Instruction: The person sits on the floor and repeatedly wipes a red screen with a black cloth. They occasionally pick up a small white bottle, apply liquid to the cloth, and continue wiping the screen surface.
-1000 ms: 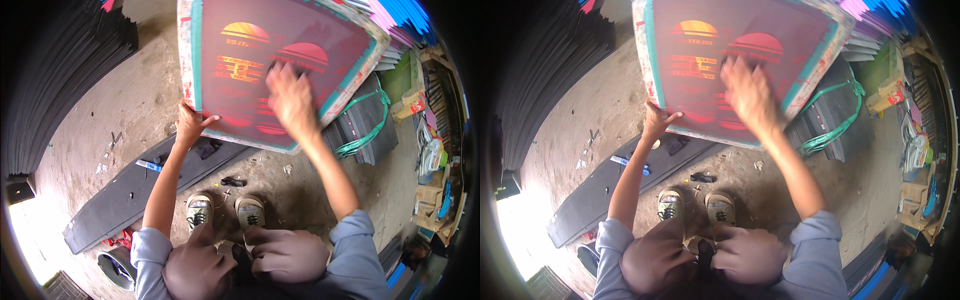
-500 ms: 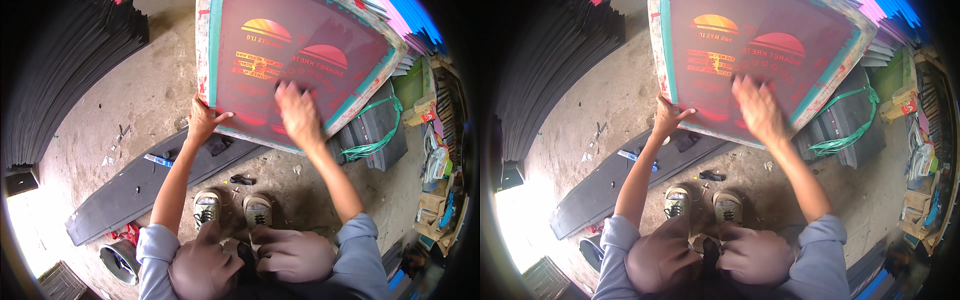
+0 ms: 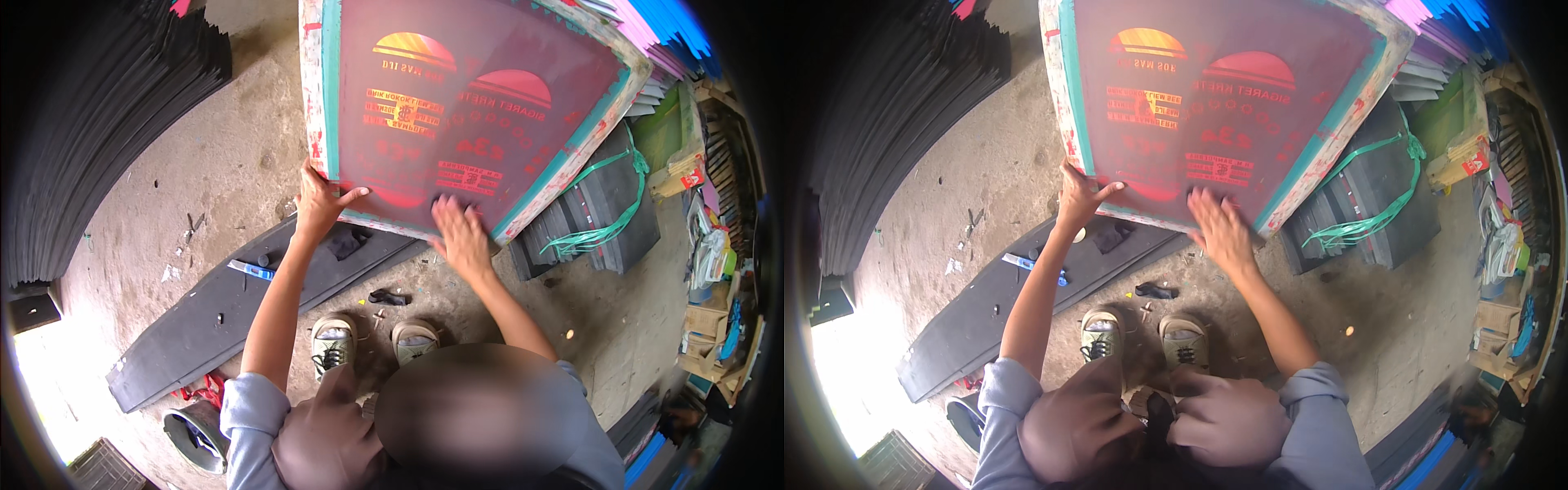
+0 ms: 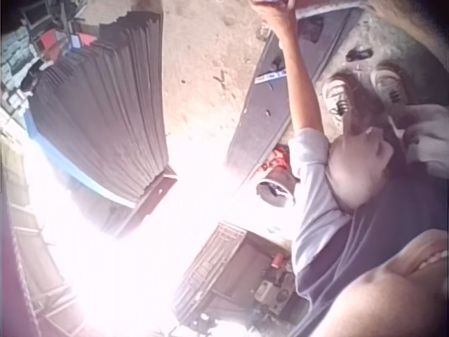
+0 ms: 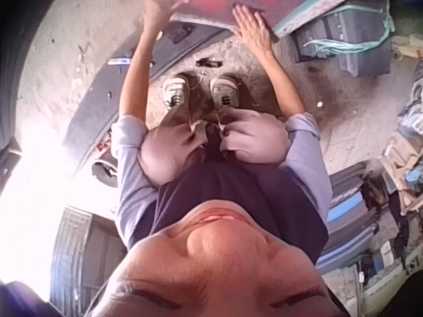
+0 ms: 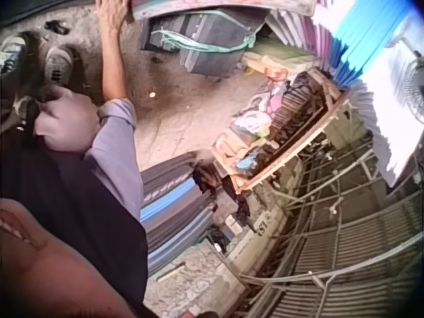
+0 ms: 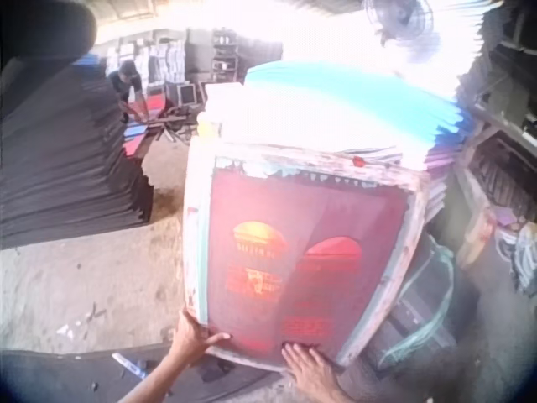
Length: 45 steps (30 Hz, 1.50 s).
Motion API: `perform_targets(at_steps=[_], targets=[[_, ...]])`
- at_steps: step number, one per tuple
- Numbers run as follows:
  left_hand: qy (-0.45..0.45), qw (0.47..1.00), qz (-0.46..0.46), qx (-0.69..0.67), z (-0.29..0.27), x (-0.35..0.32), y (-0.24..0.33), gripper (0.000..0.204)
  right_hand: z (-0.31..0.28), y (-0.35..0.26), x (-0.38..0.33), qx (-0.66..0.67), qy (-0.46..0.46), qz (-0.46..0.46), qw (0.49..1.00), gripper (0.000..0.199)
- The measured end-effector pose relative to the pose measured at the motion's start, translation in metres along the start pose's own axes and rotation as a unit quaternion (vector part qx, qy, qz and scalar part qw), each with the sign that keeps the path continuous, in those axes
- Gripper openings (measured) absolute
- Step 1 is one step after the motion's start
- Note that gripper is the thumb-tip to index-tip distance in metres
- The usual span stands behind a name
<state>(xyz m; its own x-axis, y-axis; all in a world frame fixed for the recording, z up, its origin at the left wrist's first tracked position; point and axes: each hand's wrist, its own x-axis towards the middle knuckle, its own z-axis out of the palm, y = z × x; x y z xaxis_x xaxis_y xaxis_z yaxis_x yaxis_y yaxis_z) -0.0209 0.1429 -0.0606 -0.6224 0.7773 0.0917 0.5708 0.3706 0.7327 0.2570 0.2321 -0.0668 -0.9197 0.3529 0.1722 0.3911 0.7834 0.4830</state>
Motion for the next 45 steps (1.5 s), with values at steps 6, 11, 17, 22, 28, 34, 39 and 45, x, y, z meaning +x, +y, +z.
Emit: perform_targets(at_steps=[6, 11, 17, 22, 28, 34, 39, 45], targets=[[0.011, 0.999, 0.027, 0.028, -0.008, -0.002, -0.004, 0.113, 0.001, 0.035, -0.005, 0.069, 0.049, 0.065, 0.994, 0.069], [0.008, 0.999, 0.028, 0.018, -0.004, 0.003, 0.001, 0.113, -0.019, 0.038, 0.043, 0.087, 0.077, 0.108, 0.987, 0.067], [0.011, 1.000, 0.014, 0.011, -0.002, 0.001, -0.009, 0.118, 0.006, 0.032, 0.008, -0.134, 0.009, -0.233, 0.963, 0.062], [0.034, 0.999, 0.023, -0.010, -0.006, -0.001, -0.002, 0.121, -0.031, 0.044, 0.044, 0.018, 0.052, -0.060, 0.997, 0.060], [0.001, 1.000, -0.023, -0.018, -0.002, -0.003, -0.007, 0.120, -0.024, 0.050, 0.032, 0.011, 0.020, -0.220, 0.975, 0.060], [0.024, 1.000, 0.015, 0.011, -0.003, -0.002, -0.003, 0.118, -0.030, 0.089, -0.039, 0.025, -0.050, -0.168, 0.984, 0.061], [0.004, 1.000, 0.002, 0.011, -0.003, -0.002, -0.004, 0.119, -0.025, 0.041, 0.012, -0.011, -0.017, -0.167, 0.986, 0.060], [-0.002, 0.998, 0.000, 0.058, -0.003, -0.004, -0.003, 0.122, -0.033, 0.077, -0.019, 0.008, -0.048, -0.183, 0.982, 0.058]])
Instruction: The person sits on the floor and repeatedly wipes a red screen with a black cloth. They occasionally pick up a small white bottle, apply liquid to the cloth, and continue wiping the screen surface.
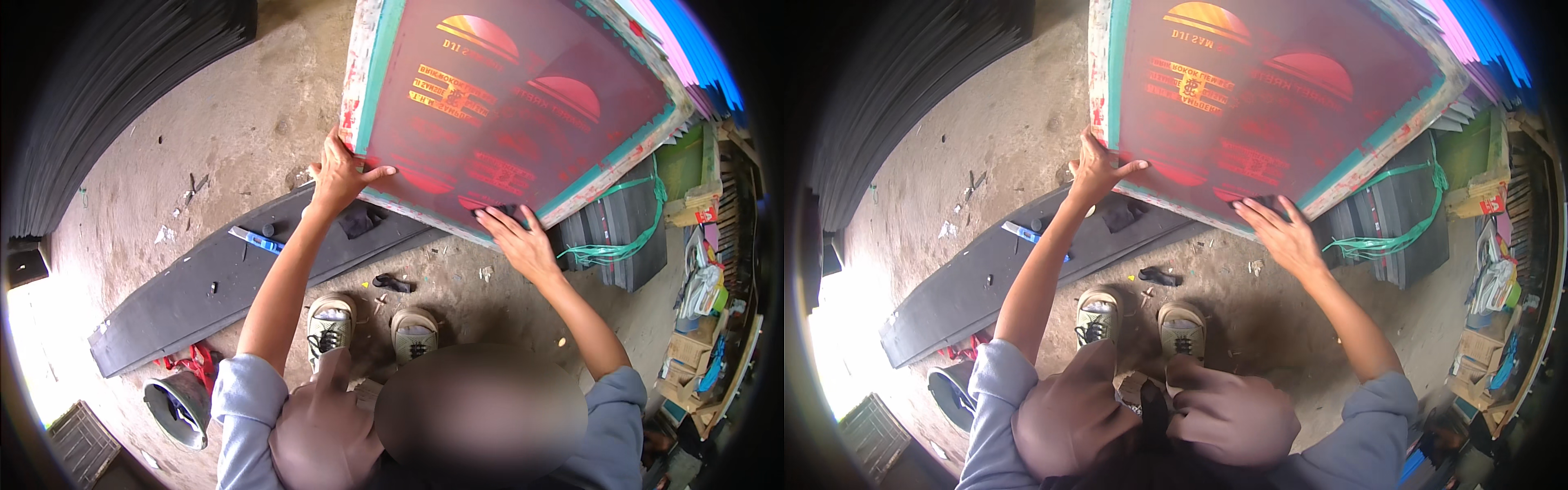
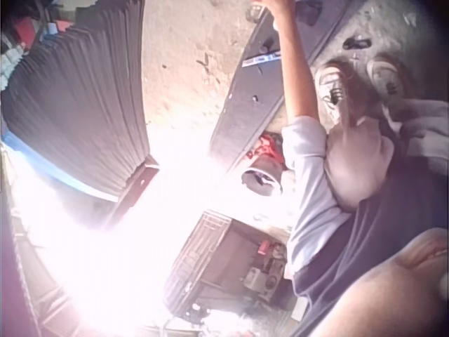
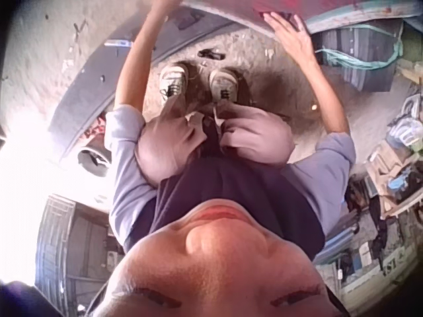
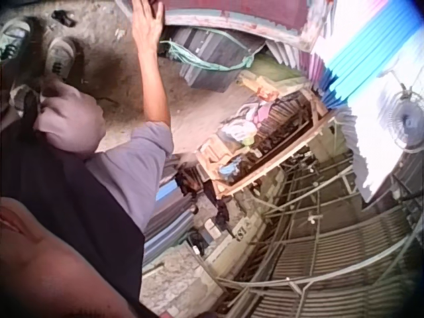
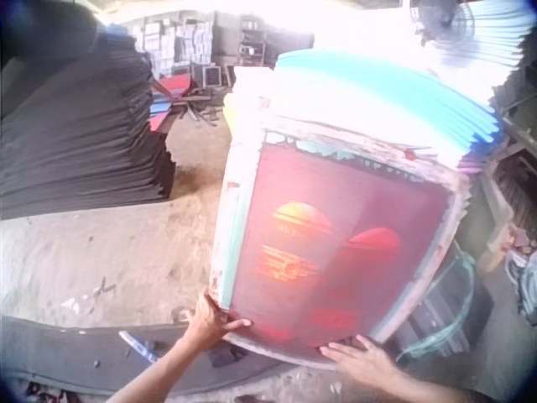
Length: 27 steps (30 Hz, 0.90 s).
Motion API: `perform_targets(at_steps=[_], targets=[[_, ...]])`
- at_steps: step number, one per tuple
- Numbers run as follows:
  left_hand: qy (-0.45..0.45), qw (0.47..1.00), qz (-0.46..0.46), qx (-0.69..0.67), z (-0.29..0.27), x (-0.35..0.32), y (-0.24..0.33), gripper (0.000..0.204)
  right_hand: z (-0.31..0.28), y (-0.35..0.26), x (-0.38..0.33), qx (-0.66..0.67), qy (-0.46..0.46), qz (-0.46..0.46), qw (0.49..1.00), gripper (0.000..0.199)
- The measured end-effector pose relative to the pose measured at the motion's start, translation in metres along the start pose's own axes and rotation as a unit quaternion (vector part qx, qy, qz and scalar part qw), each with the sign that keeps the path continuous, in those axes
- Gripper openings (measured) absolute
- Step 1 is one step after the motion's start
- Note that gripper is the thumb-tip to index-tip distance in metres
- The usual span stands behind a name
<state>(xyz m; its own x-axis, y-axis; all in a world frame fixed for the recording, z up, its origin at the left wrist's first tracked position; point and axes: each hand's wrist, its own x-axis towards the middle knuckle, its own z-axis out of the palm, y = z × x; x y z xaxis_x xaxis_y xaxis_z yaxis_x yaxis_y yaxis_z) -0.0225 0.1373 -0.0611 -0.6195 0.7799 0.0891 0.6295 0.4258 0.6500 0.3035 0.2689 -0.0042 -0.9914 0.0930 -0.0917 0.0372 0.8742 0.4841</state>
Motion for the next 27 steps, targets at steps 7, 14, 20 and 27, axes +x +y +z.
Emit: perform_targets(at_steps=[7, 14, 20, 27], targets=[[0.003, 1.000, 0.003, -0.005, 0.003, 0.004, -0.003, 0.124, -0.004, -0.015, 0.035, -0.034, 0.015, 0.012, 0.999, 0.061], [0.059, 0.996, 0.053, -0.027, 0.004, 0.007, -0.012, 0.124, 0.005, -0.002, 0.008, -0.077, 0.004, 0.015, 0.997, 0.062], [0.000, 1.000, 0.018, 0.000, -0.002, 0.002, 0.004, 0.121, -0.025, 0.032, 0.099, -0.068, 0.114, 0.024, 0.991, 0.060], [0.041, 0.998, 0.053, -0.020, -0.004, 0.002, -0.009, 0.119, -0.051, 0.033, 0.104, 0.009, 0.130, 0.300, 0.945, 0.062]])
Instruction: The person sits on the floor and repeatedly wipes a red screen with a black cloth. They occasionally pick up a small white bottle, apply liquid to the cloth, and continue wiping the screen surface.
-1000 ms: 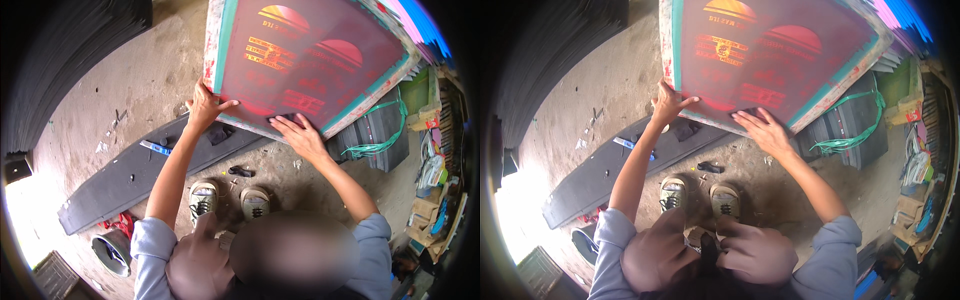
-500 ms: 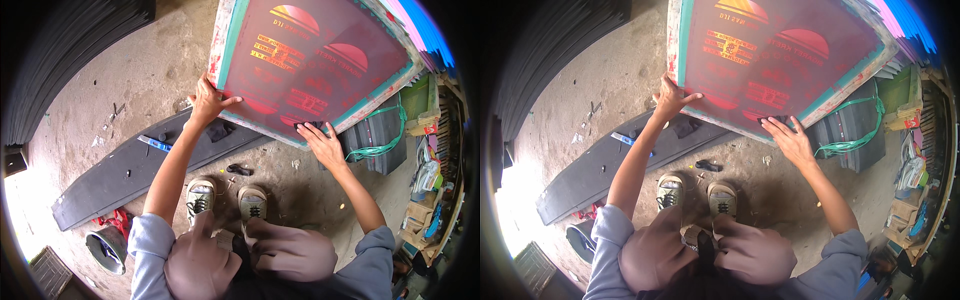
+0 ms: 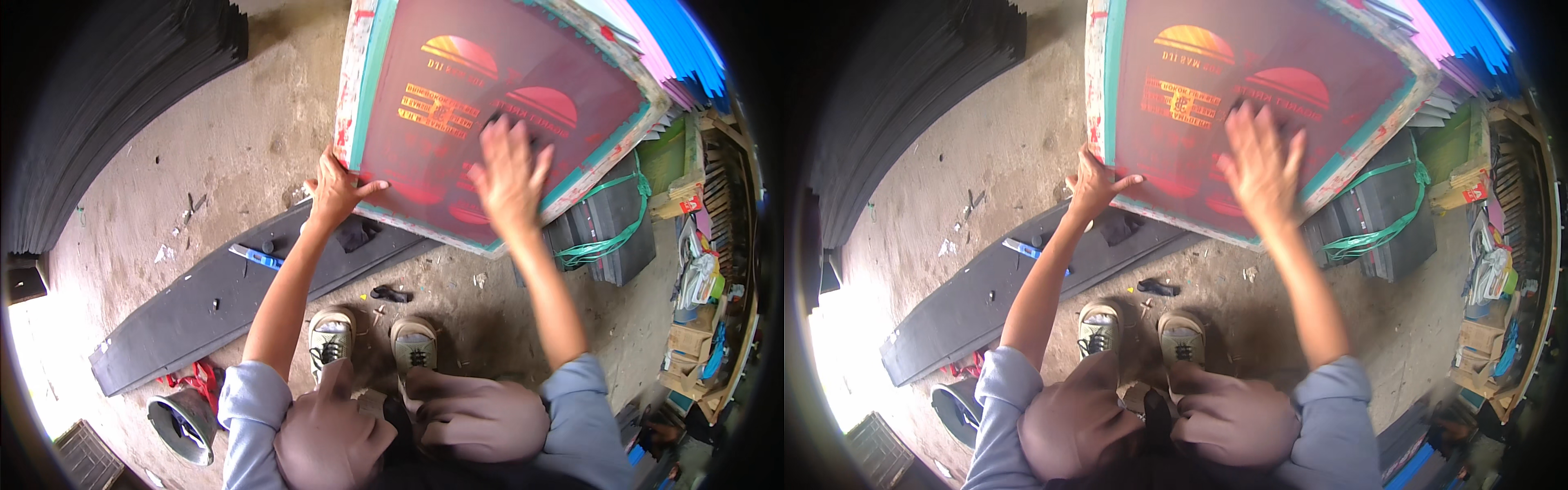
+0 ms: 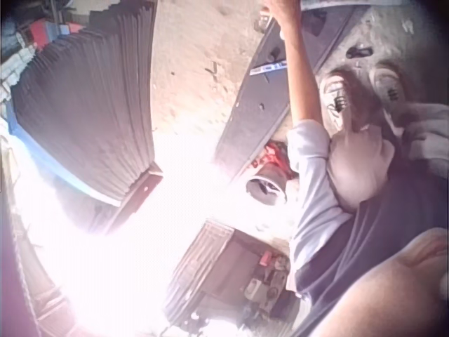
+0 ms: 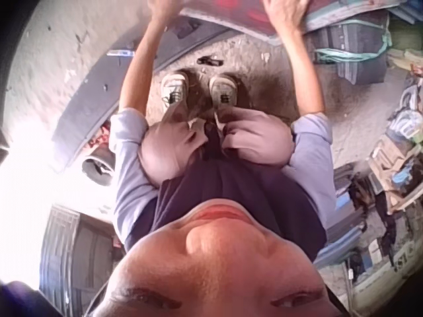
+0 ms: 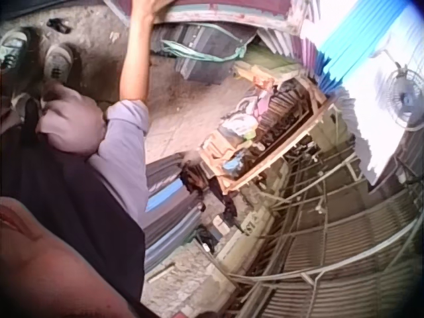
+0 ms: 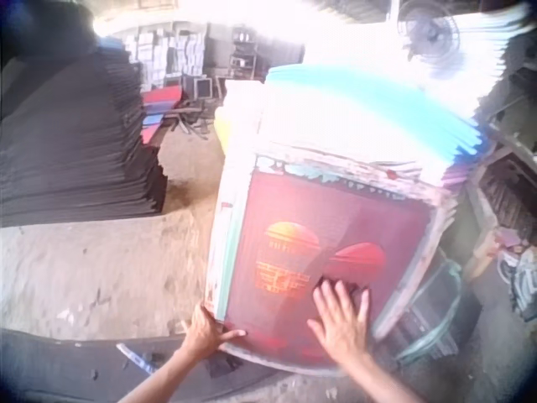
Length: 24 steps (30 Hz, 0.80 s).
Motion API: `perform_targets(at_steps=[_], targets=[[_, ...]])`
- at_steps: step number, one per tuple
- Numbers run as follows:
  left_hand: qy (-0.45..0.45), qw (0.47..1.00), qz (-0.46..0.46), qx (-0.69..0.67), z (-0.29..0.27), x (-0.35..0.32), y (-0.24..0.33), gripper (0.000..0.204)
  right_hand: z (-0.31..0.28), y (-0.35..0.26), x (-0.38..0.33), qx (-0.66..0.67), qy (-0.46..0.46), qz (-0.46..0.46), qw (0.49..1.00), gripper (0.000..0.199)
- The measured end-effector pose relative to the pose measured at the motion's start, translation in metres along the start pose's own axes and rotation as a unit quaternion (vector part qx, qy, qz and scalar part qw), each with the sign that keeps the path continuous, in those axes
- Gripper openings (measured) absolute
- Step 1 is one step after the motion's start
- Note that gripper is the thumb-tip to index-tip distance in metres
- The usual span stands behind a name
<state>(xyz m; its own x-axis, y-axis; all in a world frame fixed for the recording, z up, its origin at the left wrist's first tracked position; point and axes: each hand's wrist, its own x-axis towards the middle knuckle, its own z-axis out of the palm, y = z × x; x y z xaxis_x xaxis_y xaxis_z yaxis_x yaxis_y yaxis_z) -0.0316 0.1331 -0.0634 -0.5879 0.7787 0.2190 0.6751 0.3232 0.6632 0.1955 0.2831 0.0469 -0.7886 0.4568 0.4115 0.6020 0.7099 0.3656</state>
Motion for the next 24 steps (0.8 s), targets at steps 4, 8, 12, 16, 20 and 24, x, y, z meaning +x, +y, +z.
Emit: perform_targets(at_steps=[4, 8, 12, 16, 20, 24], targets=[[-0.022, 0.999, -0.022, 0.006, 0.007, 0.002, 0.017, 0.119, 0.046, -0.021, -0.112, -0.104, -0.123, -0.268, 0.950, 0.063], [-0.009, 1.000, -0.019, 0.004, 0.004, -0.001, 0.003, 0.119, 0.038, 0.028, -0.046, -0.231, 0.012, -0.233, 0.945, 0.058], [-0.034, 0.998, -0.057, 0.017, 0.003, -0.001, 0.014, 0.119, -0.053, 0.071, 0.055, -0.040, 0.056, 0.005, 0.998, 0.054], [-0.024, 0.998, -0.049, -0.017, 0.008, -0.006, 0.006, 0.114, -0.006, -0.002, -0.017, -0.015, -0.001, 0.042, 0.999, 0.048], [-0.052, 0.998, -0.037, -0.015, -0.012, -0.005, 0.001, 0.107, 0.030, -0.049, -0.143, 0.204, -0.124, -0.175, 0.955, 0.054], [-0.080, 0.996, -0.009, -0.048, -0.064, -0.005, 0.046, 0.111, 0.012, -0.008, -0.101, 0.194, -0.053, -0.206, 0.958, 0.052]])
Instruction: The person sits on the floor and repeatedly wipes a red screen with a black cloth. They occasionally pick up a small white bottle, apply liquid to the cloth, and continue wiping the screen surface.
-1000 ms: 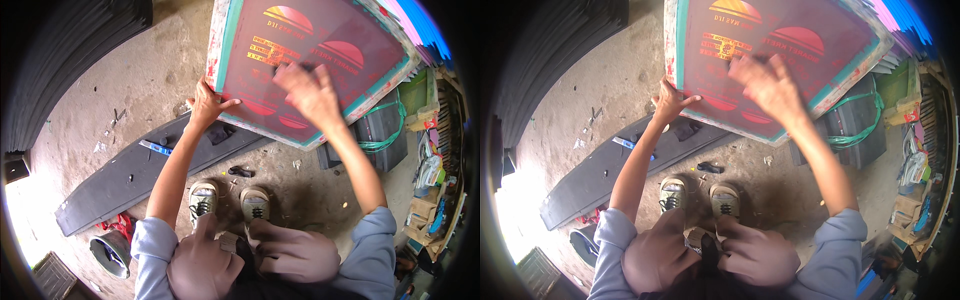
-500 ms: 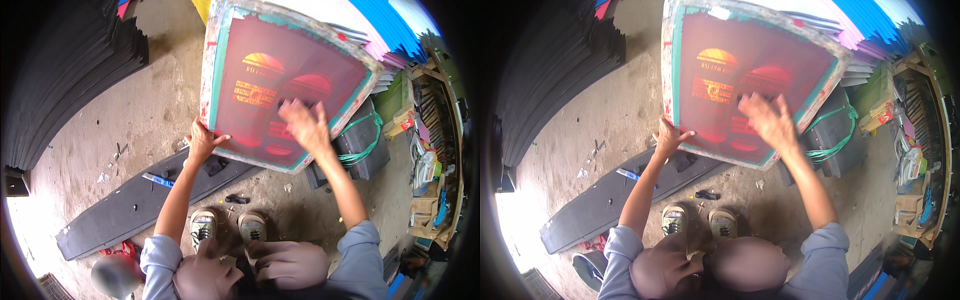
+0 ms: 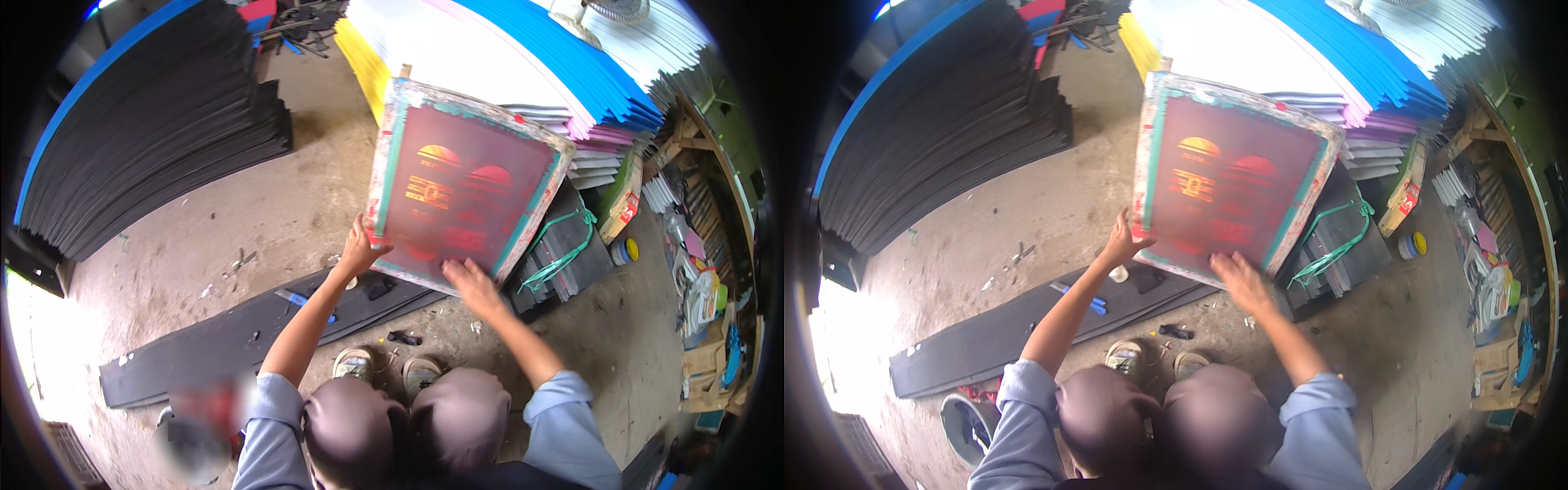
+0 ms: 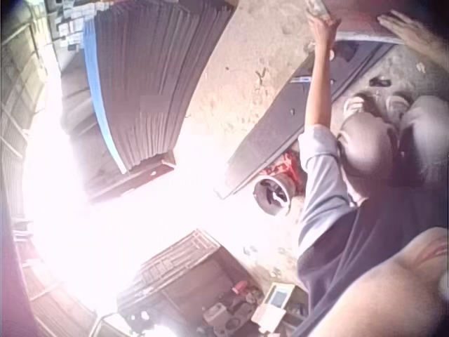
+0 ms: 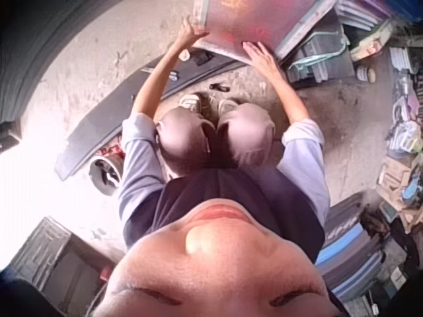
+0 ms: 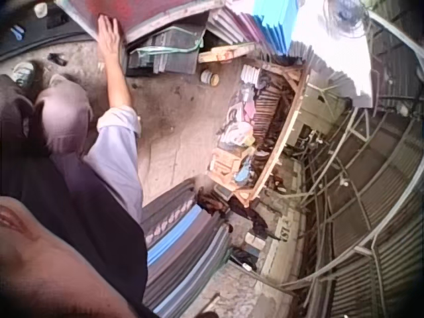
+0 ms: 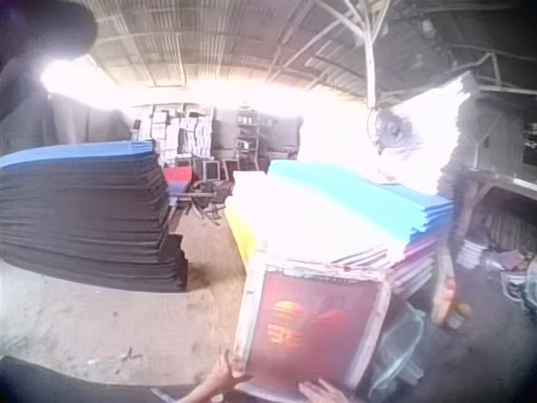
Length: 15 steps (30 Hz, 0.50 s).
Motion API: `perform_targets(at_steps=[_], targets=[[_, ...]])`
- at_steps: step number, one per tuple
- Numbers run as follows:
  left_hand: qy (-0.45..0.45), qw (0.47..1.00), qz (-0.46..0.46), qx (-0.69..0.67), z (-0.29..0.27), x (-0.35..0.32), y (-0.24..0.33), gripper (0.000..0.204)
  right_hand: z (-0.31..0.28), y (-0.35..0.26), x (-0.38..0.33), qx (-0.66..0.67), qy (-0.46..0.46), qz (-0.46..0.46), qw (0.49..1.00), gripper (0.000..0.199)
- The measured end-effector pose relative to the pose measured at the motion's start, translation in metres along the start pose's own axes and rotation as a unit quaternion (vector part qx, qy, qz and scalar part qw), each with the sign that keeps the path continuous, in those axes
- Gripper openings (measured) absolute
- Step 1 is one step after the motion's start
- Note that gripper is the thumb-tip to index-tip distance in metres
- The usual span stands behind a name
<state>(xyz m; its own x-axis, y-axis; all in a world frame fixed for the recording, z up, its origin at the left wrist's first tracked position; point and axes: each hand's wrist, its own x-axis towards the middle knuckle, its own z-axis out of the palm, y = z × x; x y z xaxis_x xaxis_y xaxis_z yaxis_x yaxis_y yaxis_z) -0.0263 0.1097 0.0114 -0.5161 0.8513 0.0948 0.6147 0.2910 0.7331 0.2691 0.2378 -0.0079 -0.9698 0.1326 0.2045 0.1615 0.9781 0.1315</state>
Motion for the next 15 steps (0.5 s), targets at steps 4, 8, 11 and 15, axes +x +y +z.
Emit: perform_targets(at_steps=[4, 8, 11, 15], targets=[[0.010, 0.997, -0.019, -0.072, -0.081, -0.021, 0.029, 0.102, -0.097, 0.023, 0.087, -0.055, 0.134, 0.099, 0.985, 0.047], [0.058, 0.998, -0.001, -0.035, -0.143, -0.054, 0.011, 0.077, -0.161, 0.002, 0.160, 0.136, 0.245, 0.196, 0.940, 0.043], [0.050, 0.998, -0.018, -0.034, -0.166, -0.079, -0.008, 0.068, -0.157, -0.028, 0.180, 0.281, 0.198, 0.171, 0.923, 0.027], [0.015, 0.994, -0.075, -0.081, -0.166, -0.117, -0.059, 0.062, -0.089, -0.098, 0.174, 0.413, 0.052, 0.115, 0.902, 0.045]])
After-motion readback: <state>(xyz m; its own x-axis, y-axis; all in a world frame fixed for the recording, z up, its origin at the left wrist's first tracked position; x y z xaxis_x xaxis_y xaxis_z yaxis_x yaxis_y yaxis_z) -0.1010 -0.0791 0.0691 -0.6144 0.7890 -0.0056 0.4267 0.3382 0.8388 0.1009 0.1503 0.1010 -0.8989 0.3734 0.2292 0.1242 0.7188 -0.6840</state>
